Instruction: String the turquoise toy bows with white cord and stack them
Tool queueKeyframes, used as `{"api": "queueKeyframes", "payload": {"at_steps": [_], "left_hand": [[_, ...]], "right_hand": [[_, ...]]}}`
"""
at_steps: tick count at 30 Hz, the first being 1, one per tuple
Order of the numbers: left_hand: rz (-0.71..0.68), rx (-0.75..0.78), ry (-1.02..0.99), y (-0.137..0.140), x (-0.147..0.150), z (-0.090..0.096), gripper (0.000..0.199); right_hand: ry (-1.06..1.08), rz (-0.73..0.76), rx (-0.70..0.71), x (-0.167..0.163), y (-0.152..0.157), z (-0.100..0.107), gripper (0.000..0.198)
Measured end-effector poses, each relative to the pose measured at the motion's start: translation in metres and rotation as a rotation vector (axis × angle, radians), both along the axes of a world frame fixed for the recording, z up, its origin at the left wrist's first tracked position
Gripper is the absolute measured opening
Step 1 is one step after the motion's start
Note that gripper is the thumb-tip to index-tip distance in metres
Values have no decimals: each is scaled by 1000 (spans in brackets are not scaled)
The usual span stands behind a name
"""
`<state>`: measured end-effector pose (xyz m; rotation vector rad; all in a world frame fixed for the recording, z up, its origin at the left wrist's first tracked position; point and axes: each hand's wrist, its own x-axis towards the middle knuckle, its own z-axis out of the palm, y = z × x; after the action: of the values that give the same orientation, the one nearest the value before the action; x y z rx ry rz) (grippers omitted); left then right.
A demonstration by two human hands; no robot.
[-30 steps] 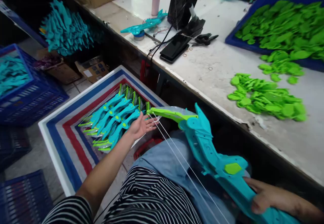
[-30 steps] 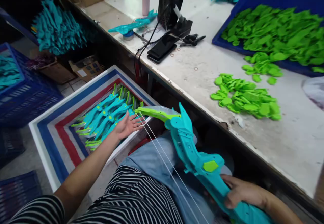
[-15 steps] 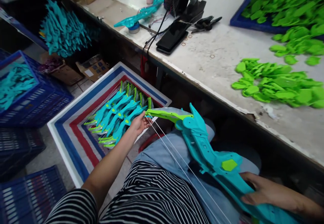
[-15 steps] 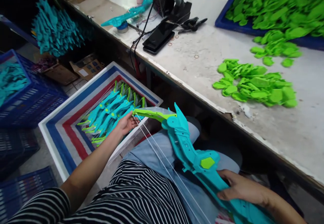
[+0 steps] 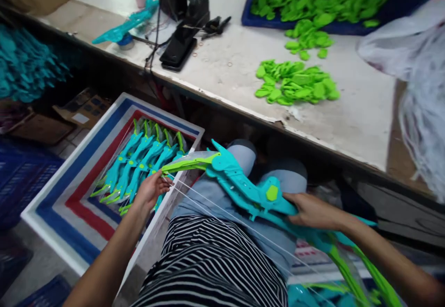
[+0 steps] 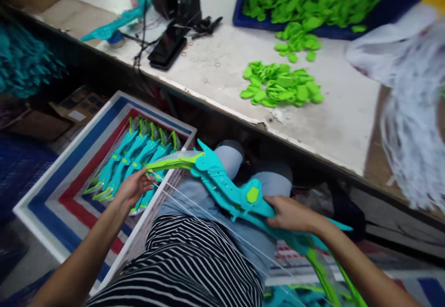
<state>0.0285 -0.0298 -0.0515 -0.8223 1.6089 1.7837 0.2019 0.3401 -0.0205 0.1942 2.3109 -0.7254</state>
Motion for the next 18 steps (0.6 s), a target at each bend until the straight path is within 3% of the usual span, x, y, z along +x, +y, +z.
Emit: {"api": "queueKeyframes", "payload": {"at_steps": [3, 10, 15, 18], "left_hand": [[10, 15, -43, -3, 1, -6, 24], [78, 170, 20, 0, -3, -31, 19], [145, 244, 36, -5, -4, -45, 21], [153, 282, 57, -5, -6, -47, 24]], "right_hand": [[-56, 25, -4, -1, 0, 2, 27], [-276, 46, -371, -16, 13, -8, 41], [-467, -158, -637, -13, -4, -12, 50], [-419, -240, -807, -1, -19, -13, 59]]}}
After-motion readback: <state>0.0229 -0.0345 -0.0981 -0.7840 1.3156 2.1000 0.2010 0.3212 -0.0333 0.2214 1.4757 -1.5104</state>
